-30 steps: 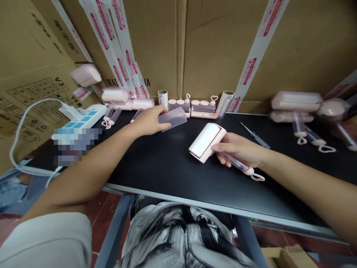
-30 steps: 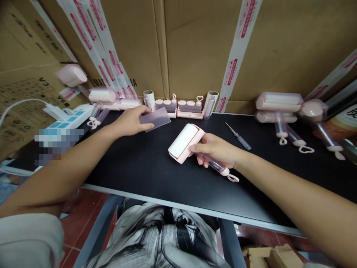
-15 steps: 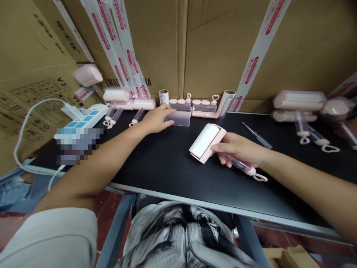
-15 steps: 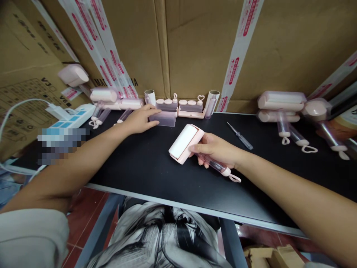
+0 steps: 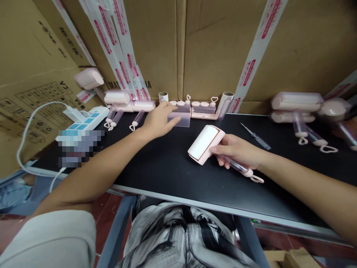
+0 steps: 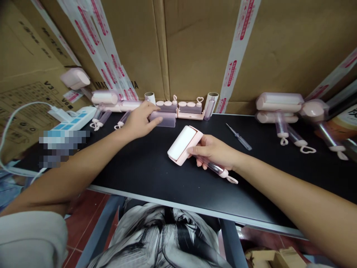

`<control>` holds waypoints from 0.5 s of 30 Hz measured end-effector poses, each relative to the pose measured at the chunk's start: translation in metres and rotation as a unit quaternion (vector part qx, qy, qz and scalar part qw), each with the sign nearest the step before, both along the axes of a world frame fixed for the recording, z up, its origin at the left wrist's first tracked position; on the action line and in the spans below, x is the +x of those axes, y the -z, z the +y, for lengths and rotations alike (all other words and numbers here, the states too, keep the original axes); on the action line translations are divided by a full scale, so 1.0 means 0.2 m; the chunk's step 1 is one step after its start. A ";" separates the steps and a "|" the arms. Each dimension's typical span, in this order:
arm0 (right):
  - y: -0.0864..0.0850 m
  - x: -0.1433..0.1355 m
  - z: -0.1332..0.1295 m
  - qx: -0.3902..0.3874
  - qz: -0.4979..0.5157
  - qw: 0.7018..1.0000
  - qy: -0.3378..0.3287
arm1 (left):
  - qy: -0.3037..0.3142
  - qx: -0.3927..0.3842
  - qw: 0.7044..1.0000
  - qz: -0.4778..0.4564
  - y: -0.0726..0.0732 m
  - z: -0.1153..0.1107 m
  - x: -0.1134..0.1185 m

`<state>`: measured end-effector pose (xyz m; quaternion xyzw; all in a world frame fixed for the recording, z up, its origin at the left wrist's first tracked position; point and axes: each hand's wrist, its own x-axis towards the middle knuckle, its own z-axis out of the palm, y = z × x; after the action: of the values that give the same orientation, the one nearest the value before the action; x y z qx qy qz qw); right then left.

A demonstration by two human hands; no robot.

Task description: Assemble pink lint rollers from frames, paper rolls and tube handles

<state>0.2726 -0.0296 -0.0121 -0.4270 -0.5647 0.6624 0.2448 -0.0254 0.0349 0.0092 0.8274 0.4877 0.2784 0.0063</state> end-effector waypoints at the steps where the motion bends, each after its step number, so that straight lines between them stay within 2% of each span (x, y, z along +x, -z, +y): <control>1: 0.00 0.00 -0.01 0.007 -0.003 1.000 -0.004 | 0.030 -0.035 0.998 -0.041 0.00 -0.05 0.05; 4: 0.02 -0.03 -0.04 0.021 0.001 1.000 -0.017 | 0.142 -0.203 0.958 -0.143 0.02 -0.21 0.19; 7: 0.03 -0.06 -0.09 0.017 0.045 0.999 0.002 | 0.202 -0.266 0.933 -0.132 0.04 -0.31 0.26; 9: 0.04 -0.07 -0.10 0.015 0.082 0.996 0.035 | 0.221 -0.281 0.923 -0.143 0.06 -0.32 0.27; 12: 0.04 -0.06 -0.07 0.024 0.112 0.989 0.095 | 0.256 -0.328 0.895 -0.162 0.06 -0.28 0.24; 15: 0.03 -0.04 -0.03 0.024 0.100 0.989 0.109 | 0.267 -0.344 0.889 -0.141 0.06 -0.23 0.22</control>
<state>0.2636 -0.0363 -0.0179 -0.4116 -0.5030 0.6577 0.3809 0.0183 -0.0114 -0.0037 0.8242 0.3073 0.1947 0.4340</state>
